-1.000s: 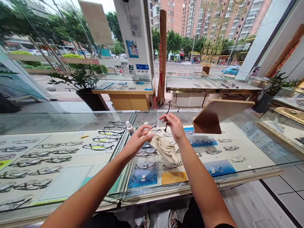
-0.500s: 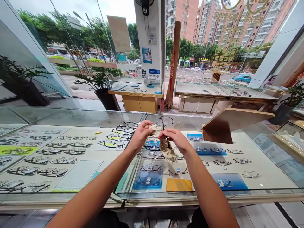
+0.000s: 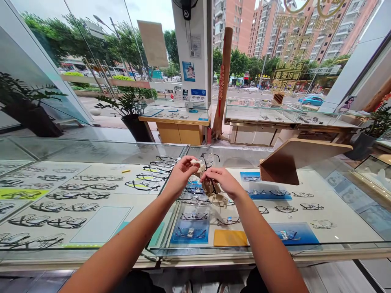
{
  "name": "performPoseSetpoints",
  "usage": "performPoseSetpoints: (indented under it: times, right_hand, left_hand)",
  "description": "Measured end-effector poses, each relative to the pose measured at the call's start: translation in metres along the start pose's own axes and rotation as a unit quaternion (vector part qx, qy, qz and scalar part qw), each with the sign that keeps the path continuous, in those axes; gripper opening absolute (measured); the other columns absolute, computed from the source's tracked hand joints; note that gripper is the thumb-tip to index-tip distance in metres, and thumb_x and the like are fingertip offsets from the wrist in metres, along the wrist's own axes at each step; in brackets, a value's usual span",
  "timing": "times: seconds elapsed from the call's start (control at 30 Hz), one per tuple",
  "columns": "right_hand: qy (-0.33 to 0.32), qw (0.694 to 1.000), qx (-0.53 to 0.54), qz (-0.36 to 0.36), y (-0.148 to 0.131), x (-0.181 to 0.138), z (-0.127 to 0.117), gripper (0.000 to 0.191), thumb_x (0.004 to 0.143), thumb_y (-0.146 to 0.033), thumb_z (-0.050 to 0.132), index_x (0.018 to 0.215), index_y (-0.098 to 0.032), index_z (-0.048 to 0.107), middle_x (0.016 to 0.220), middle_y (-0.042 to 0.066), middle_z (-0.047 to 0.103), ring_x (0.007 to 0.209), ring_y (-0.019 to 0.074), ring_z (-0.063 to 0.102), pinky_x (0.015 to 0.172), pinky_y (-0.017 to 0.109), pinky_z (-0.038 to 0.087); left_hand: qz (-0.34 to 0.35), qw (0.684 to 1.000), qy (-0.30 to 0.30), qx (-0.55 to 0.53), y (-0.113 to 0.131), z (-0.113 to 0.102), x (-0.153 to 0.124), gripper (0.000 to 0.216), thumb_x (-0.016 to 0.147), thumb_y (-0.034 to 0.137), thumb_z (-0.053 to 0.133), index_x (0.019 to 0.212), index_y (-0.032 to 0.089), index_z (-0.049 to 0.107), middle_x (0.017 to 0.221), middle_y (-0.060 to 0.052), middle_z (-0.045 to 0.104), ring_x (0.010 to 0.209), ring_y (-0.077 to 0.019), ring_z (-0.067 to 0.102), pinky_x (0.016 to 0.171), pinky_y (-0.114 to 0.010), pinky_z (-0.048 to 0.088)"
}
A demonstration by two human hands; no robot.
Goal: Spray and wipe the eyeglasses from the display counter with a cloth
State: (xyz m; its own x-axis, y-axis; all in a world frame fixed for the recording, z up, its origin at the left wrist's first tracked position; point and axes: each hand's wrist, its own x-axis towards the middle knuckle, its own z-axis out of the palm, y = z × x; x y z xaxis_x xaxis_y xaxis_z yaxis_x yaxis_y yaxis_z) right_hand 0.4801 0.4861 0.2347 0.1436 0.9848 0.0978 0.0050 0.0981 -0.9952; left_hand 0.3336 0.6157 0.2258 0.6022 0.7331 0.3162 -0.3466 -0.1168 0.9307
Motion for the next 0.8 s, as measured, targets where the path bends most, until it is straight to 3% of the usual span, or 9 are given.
performPoseSetpoints:
  times: [0.2,0.33,0.4,0.53,0.63,0.8]
  right_hand:
    - [-0.030,0.999,0.022,0.001,0.004,0.001,0.007,0.032,0.091,-0.050,0.072,0.085,-0.019,0.076,0.086,0.005,0.071,0.078,0.0171,0.057,0.077,0.031,0.043]
    - [-0.031,0.999,0.035,0.000,0.004,0.001,0.008,0.032,0.089,-0.052,0.074,0.085,-0.020,0.074,0.085,0.005,0.070,0.078,0.0181,0.057,0.076,0.031,0.044]
    - [-0.030,0.999,0.035,-0.001,0.004,0.001,0.008,0.033,0.089,-0.053,0.075,0.085,-0.020,0.074,0.085,0.005,0.070,0.078,0.0183,0.057,0.076,0.032,0.044]
    - [-0.038,0.999,0.019,-0.002,0.005,0.001,0.008,0.034,0.091,-0.053,0.072,0.085,-0.020,0.075,0.082,0.004,0.069,0.077,0.0178,0.056,0.075,0.031,0.043]
    - [-0.053,0.999,0.005,-0.003,0.005,0.000,0.009,0.033,0.093,-0.051,0.071,0.086,-0.020,0.076,0.086,0.004,0.070,0.079,0.0180,0.057,0.075,0.031,0.043]
    - [-0.060,0.998,-0.007,-0.020,0.001,-0.001,0.010,0.033,0.095,-0.052,0.069,0.087,-0.020,0.076,0.088,0.005,0.071,0.079,0.0185,0.057,0.078,0.033,0.045]
  left_hand:
    - [0.043,0.998,0.033,0.037,-0.006,0.002,-0.006,0.043,0.081,0.039,0.081,0.095,0.025,0.043,0.082,0.006,0.051,0.071,-0.0112,0.053,0.071,-0.025,0.045]
    - [0.114,0.979,0.004,0.168,-0.006,0.003,-0.014,0.020,0.096,0.040,0.067,0.099,0.023,0.058,0.097,-0.002,0.061,0.087,-0.0158,0.060,0.081,-0.029,0.048]
    - [0.136,0.969,0.003,0.208,-0.005,0.003,-0.016,0.021,0.099,0.042,0.063,0.105,0.023,0.065,0.104,-0.005,0.062,0.094,-0.0182,0.061,0.083,-0.030,0.048]
    - [0.110,0.978,0.013,0.175,-0.005,0.004,-0.016,0.030,0.100,0.051,0.061,0.095,0.021,0.067,0.094,-0.004,0.060,0.083,-0.0170,0.058,0.074,-0.029,0.046]
    - [0.081,0.986,0.020,0.146,-0.006,0.005,-0.014,0.037,0.095,0.054,0.068,0.082,0.020,0.060,0.078,0.001,0.051,0.069,-0.0133,0.048,0.065,-0.026,0.039]
    - [0.016,0.996,0.045,0.077,-0.006,0.005,-0.012,0.048,0.083,0.057,0.081,0.088,0.023,0.047,0.074,0.007,0.040,0.060,-0.0099,0.039,0.057,-0.024,0.032]
